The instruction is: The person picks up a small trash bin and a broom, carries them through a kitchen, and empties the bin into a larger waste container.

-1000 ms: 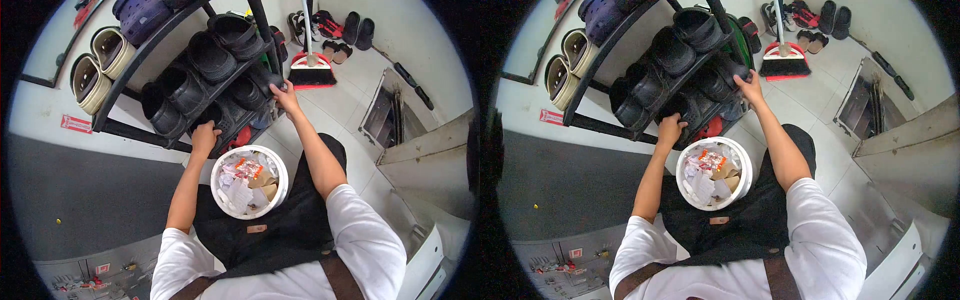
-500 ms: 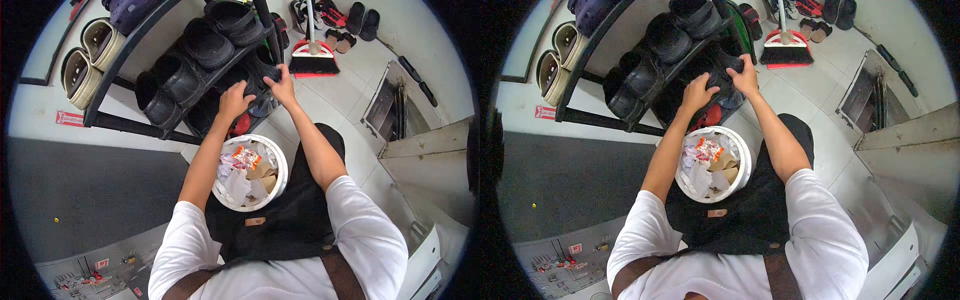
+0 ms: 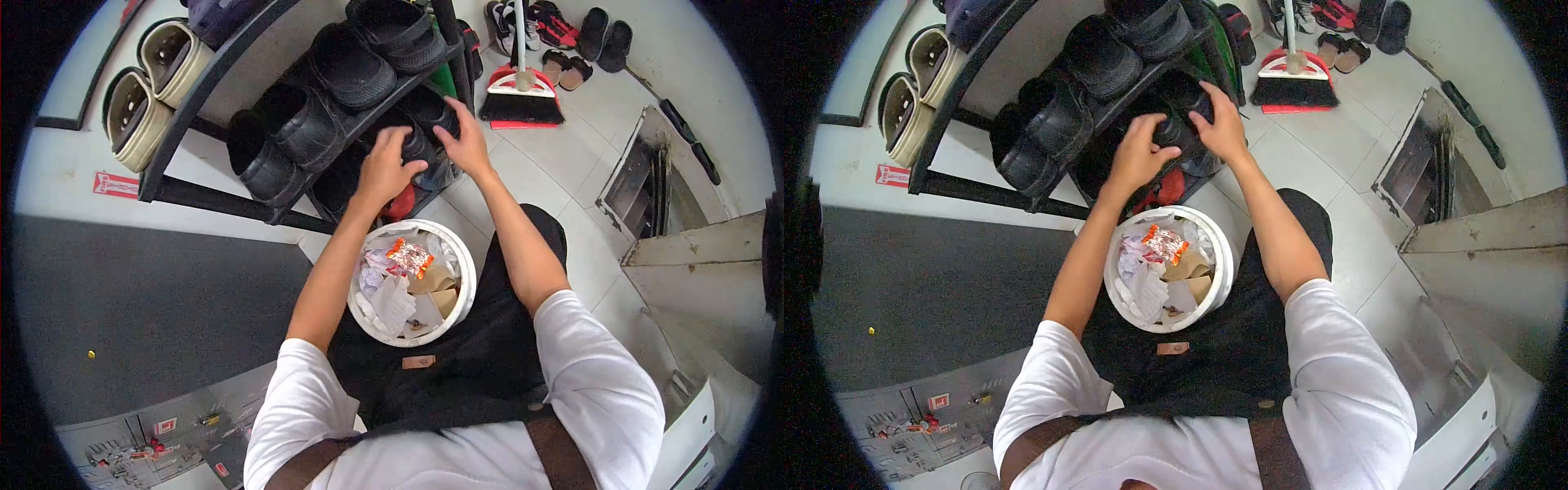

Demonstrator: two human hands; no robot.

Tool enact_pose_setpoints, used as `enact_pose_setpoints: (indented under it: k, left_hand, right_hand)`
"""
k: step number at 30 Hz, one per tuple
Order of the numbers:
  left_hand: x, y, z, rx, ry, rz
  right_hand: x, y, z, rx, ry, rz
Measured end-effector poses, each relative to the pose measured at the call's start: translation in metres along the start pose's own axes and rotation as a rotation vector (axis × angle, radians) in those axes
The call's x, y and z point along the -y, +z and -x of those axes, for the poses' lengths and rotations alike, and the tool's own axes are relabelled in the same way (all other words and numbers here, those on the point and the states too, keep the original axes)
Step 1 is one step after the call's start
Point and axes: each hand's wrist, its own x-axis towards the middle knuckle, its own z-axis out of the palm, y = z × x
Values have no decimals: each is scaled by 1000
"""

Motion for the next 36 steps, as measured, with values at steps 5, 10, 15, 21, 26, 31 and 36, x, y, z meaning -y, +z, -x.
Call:
enact_pose_setpoints:
  k: [5,10,15,21,26,31,36]
  left_hand:
    - [9,-76,58,59,-201,387]
    - [91,-60,198,-105,-332,291]
    - [119,-54,262,14,-900,699]
    - [136,-61,268,233,-863,856]
    - [150,-82,282,182,-954,783]
    - [168,-91,267,138,-881,832]
    - [198,-93,249,181,-893,766]
  right_hand:
    - [-37,20,-2,10,153,-182]
    - [-52,43,20,22,309,-17]
    - [-8,59,46,647,836,178]
    - [66,73,70,1358,709,234]
    - [99,63,125,1167,574,113]
    - [157,55,159,786,703,307]
    - [130,100,152,780,718,305]
